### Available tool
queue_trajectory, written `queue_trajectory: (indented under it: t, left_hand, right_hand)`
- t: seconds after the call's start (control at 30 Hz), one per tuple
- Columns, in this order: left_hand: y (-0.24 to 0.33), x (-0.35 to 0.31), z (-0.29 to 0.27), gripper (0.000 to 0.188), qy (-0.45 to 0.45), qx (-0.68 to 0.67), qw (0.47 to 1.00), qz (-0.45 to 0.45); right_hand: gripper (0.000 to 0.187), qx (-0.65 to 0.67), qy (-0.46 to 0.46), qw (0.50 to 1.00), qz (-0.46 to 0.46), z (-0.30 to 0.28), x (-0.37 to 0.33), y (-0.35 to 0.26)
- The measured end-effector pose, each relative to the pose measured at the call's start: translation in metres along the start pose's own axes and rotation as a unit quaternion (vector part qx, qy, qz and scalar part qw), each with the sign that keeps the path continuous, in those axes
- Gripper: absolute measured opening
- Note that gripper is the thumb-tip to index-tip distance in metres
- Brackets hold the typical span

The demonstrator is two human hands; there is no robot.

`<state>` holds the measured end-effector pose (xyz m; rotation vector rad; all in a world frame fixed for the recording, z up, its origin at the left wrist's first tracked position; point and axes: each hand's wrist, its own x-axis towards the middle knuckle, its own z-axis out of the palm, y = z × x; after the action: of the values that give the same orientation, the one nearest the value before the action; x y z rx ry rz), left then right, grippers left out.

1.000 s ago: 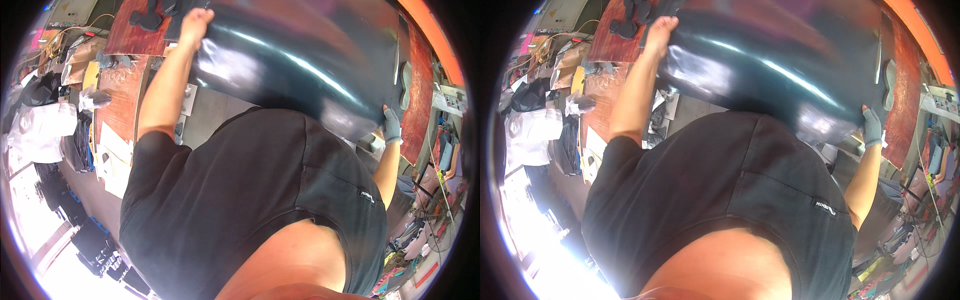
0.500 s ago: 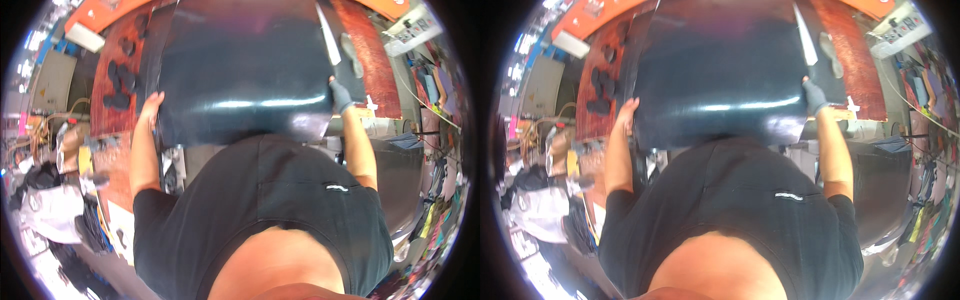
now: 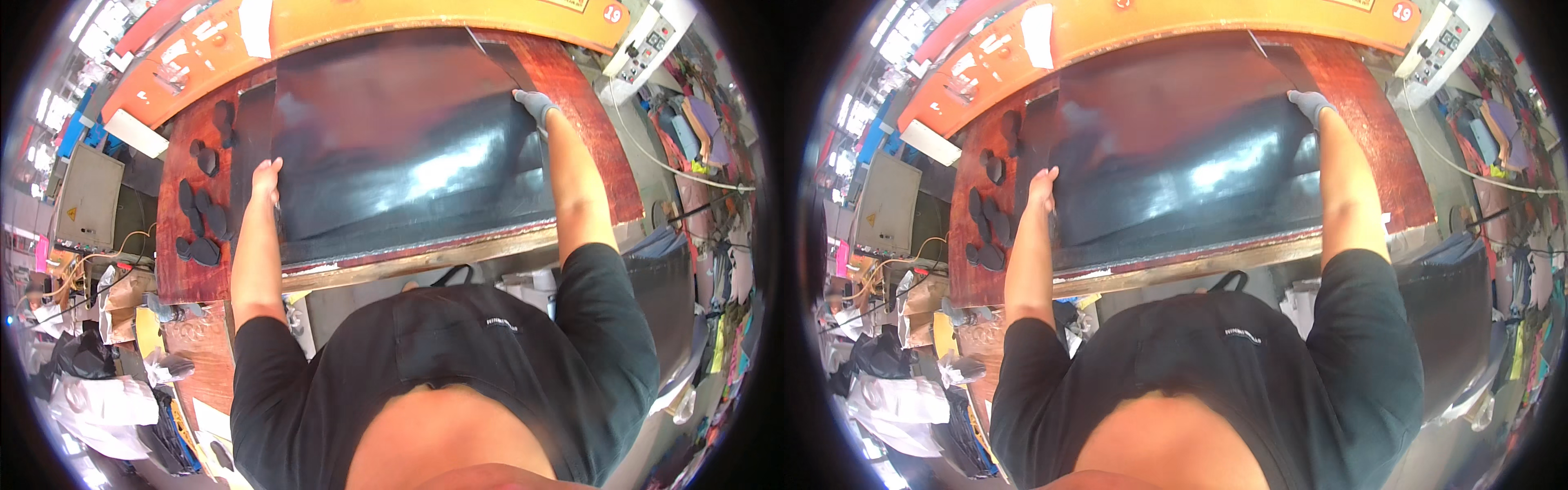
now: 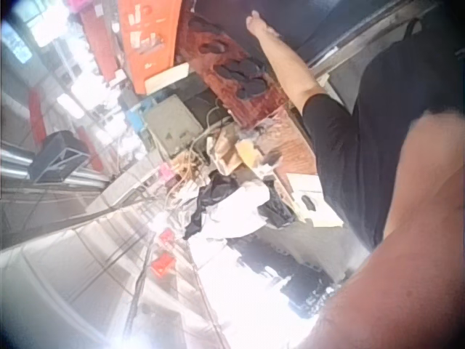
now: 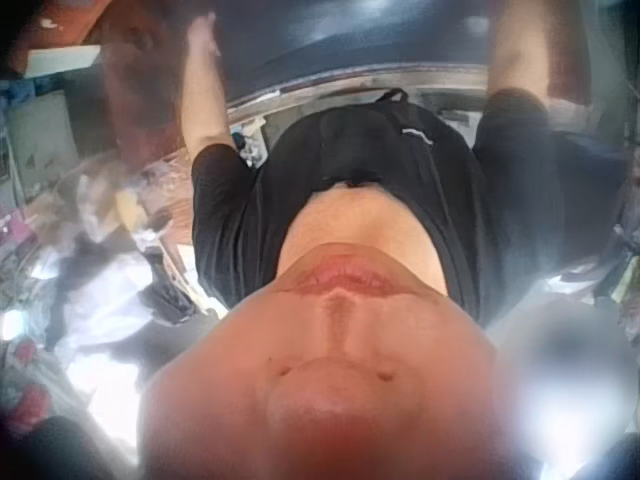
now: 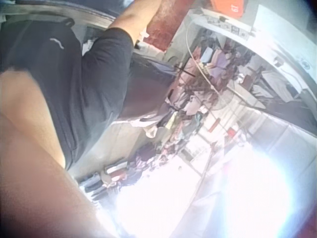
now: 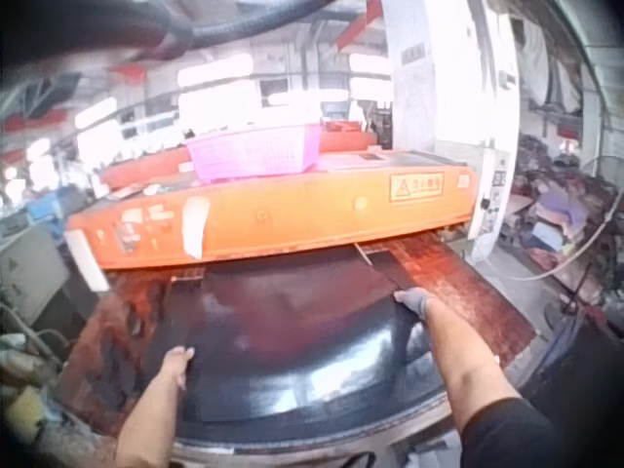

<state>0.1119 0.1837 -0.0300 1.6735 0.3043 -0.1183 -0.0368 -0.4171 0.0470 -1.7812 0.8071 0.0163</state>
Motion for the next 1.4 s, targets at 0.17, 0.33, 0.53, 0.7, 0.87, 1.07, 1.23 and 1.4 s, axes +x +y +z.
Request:
queue_trajectory:
  t: [0.17,0.33,0.53,0.7,0.87,1.07,1.23,1.4]
  left_hand:
    - [0.005,0.011,0.005,0.024,-0.159,-0.078,0.982,-0.07]
    - [0.035,-0.011,0.005,0.027,-0.276,0.009,0.951,-0.138]
    - [0.033,-0.028,0.016,0.027,-0.163,-0.047,0.98,-0.102]
    - [0.025,-0.029,0.006,0.021,-0.186,-0.058,0.976,-0.095]
    - [0.027,-0.029,0.009,0.028,-0.15,-0.05,0.982,-0.101]
    - [0.018,-0.026,0.014,0.019,-0.122,-0.079,0.987,-0.072]
    - [0.007,-0.014,0.014,0.034,-0.069,-0.057,0.994,-0.059]
    - [0.012,-0.017,0.006,0.031,-0.18,-0.104,0.974,-0.092]
  right_hand:
    - [0.039,0.122,0.035,0.992,0.026,-0.012,-0.042,0.09]
    - [0.033,0.05,0.082,0.995,-0.039,-0.016,-0.076,0.119]
    - [0.037,0.198,0.074,0.974,-0.077,-0.011,-0.067,0.142]
    - [0.036,0.405,0.013,0.914,-0.011,-0.02,-0.062,0.192]
    - [0.037,0.257,0.016,0.966,-0.009,-0.022,-0.074,0.18]
    - [0.037,0.0,0.167,0.947,-0.273,-0.015,-0.106,0.122]
    - [0.033,0.064,0.199,0.956,-0.205,-0.027,-0.101,0.115]
    - [0.05,-0.36,0.282,0.876,-0.154,-0.009,-0.131,0.128]
